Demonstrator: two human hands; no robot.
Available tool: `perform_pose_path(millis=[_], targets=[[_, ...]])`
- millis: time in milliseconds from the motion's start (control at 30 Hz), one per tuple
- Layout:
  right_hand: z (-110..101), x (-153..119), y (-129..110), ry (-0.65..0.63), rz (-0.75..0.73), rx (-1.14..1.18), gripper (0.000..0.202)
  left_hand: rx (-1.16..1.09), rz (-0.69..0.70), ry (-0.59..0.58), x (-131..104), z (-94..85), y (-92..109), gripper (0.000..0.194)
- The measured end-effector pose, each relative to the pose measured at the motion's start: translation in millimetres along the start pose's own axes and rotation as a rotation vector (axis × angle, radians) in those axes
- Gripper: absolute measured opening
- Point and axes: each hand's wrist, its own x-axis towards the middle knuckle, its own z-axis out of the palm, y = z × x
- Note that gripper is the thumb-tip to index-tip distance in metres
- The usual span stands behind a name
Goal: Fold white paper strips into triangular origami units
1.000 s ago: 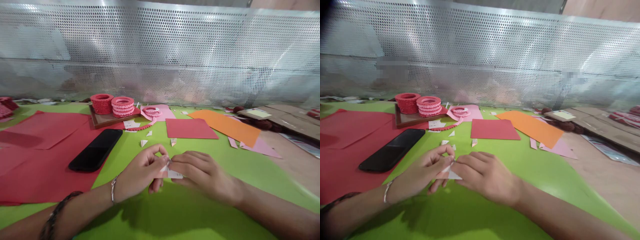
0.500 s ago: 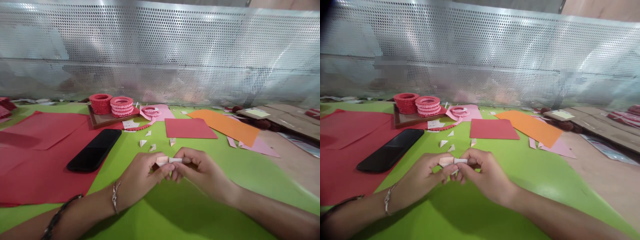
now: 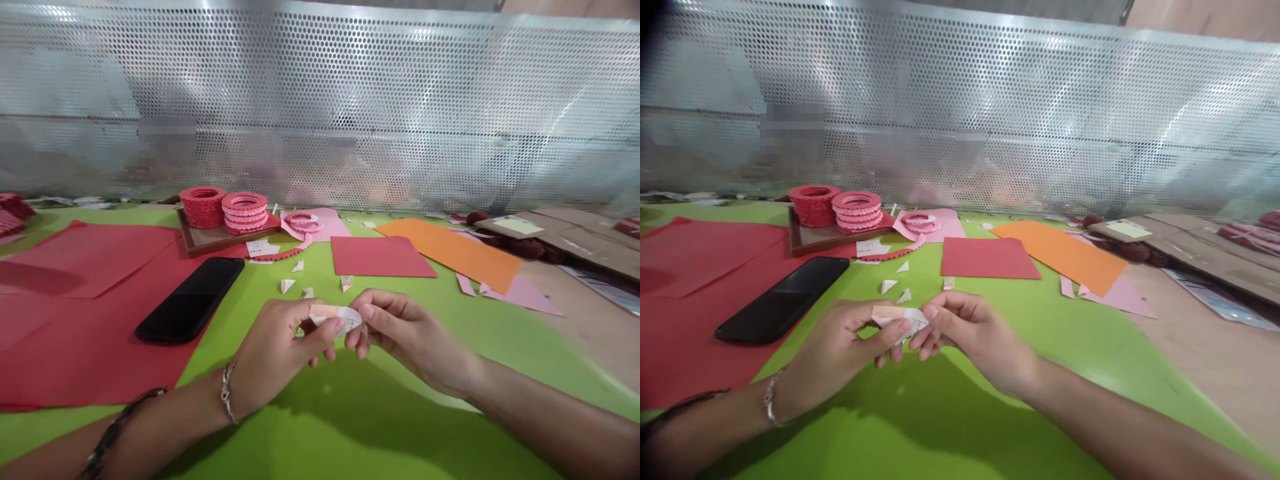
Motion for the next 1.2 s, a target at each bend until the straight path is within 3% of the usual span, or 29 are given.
perform_pose_path(millis=[233, 467, 633, 900, 1200], targets=[[1, 0, 2, -0.004, -0.010, -0.037, 0.015, -0.035, -0.015, -0.037, -1, 1.2, 0, 0.022], [6, -2, -2, 0.075, 0.008, -0.152, 0.015, -0.043, -0.005, -0.079, -2, 3.4, 0, 0.016], [7, -3, -3, 0.098, -0.061, -0.185, 0.015, -0.147, -0.023, -0.094, -1, 3.4, -1, 0.018], [5, 0, -3, 0.063, -0.046, -0.280, 0.012, -0.151, -0.026, -0.045, 1, 3.5, -2, 0.020], [11, -8, -4, 0.169, -0.259, -0.610, 0.006, -0.356, -0.110, -0.096, 2, 4.9, -4, 0.015]])
